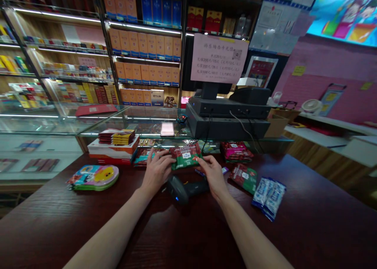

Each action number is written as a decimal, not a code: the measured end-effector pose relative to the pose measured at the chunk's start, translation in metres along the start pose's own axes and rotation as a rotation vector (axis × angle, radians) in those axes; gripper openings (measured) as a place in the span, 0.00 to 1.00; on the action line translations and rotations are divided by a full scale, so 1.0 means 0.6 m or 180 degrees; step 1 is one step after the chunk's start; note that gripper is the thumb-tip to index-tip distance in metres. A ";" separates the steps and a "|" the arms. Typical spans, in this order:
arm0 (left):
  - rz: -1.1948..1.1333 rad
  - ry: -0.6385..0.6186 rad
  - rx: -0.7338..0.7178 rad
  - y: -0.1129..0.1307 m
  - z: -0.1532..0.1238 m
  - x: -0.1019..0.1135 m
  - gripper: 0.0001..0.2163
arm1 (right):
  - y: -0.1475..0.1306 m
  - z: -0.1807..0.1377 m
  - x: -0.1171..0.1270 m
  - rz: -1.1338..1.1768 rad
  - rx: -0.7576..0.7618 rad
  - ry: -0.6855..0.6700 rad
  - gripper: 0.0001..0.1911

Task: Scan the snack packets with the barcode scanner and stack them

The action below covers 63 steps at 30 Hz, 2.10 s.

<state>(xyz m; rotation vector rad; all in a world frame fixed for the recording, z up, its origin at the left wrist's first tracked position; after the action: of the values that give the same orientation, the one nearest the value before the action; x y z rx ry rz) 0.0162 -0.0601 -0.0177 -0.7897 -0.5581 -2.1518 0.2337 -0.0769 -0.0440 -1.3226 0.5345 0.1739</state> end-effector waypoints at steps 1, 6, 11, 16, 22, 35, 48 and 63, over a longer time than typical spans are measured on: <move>-0.0032 -0.0014 0.0028 -0.002 -0.001 -0.001 0.10 | -0.001 0.000 0.002 -0.0092 0.0029 0.0001 0.19; -0.0136 0.0098 0.0121 -0.011 -0.004 -0.001 0.10 | -0.005 -0.002 0.003 -0.0320 0.0076 -0.0043 0.19; -0.0082 0.0393 0.0098 -0.015 -0.009 0.001 0.10 | -0.018 -0.007 -0.002 -0.0486 0.0235 -0.0380 0.25; -0.0168 0.0618 0.0258 -0.024 -0.011 0.002 0.10 | -0.024 -0.006 -0.007 -0.0797 0.0508 -0.1013 0.21; -0.0422 0.0534 0.0395 -0.024 -0.008 -0.001 0.11 | -0.027 0.000 0.018 -0.1694 0.1240 -0.0859 0.13; -0.0807 0.0644 0.0984 -0.014 0.009 0.010 0.10 | -0.061 -0.006 0.006 -0.1650 0.1806 -0.0273 0.10; -0.1564 0.0153 0.1532 -0.022 0.010 -0.034 0.17 | -0.024 0.013 0.015 -0.1180 0.1039 -0.0057 0.15; 0.0120 -0.0693 -0.0338 -0.014 0.011 -0.019 0.48 | -0.012 0.012 0.012 -0.1037 0.0864 0.0059 0.16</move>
<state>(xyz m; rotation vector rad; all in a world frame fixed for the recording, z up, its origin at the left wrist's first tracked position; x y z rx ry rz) 0.0178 -0.0454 -0.0219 -1.0936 -0.5375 -2.0878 0.2448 -0.0734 -0.0399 -1.1276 0.3377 -0.1750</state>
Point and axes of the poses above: each hand's wrist, its own z-axis towards the middle knuckle, its own x-axis out of the back of the hand, y = z × x, the point moved 5 cm from there along z, towards the middle knuckle, and after that the axes turned 11 degrees about z, right-handed, at the moved point
